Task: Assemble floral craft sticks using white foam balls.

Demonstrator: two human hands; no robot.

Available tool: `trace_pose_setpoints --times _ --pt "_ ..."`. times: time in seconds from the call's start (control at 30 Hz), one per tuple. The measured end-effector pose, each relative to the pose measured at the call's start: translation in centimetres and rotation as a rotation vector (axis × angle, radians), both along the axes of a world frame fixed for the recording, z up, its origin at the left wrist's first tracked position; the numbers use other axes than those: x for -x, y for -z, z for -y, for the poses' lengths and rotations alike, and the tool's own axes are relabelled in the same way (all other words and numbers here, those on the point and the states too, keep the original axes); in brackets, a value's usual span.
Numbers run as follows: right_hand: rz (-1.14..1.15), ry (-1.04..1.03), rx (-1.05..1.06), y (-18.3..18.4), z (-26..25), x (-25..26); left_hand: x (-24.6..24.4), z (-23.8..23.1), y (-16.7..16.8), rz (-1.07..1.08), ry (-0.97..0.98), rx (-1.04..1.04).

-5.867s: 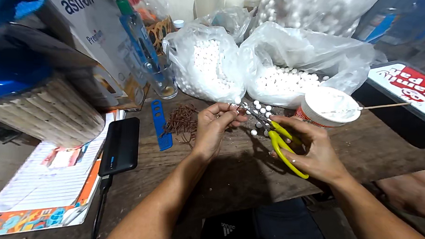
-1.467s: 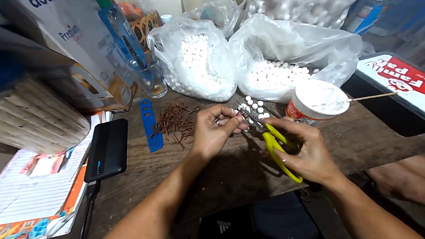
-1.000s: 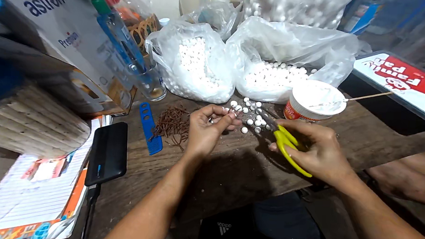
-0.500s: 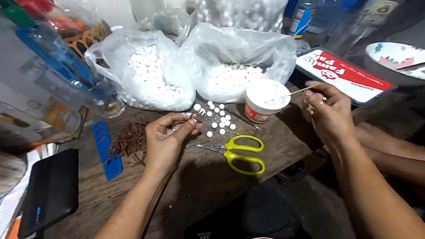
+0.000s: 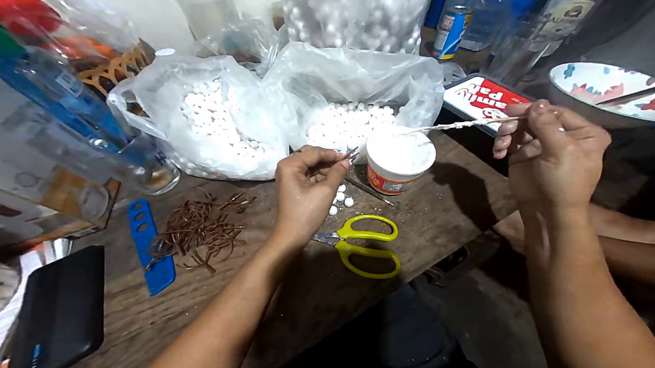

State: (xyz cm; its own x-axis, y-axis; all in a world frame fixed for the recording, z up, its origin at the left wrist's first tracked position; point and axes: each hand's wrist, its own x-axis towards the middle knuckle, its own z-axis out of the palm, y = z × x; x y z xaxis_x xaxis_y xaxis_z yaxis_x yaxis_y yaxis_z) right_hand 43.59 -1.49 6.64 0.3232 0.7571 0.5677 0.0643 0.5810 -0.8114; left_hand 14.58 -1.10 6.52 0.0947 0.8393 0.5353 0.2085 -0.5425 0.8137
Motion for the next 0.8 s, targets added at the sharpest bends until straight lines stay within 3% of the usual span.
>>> trace_pose_setpoints --times 0.13,0.27,0.8 --pt "-0.215 -0.086 0.049 0.4 0.4 0.6 -0.6 0.1 0.8 -0.012 -0.035 -0.006" --pt "-0.292 -0.202 0.099 0.0 1.3 2.3 -0.5 0.6 1.0 -0.022 -0.034 -0.031" --pt "-0.248 -0.259 0.099 0.5 1.1 3.7 -0.2 0.7 0.9 -0.047 -0.052 -0.038"
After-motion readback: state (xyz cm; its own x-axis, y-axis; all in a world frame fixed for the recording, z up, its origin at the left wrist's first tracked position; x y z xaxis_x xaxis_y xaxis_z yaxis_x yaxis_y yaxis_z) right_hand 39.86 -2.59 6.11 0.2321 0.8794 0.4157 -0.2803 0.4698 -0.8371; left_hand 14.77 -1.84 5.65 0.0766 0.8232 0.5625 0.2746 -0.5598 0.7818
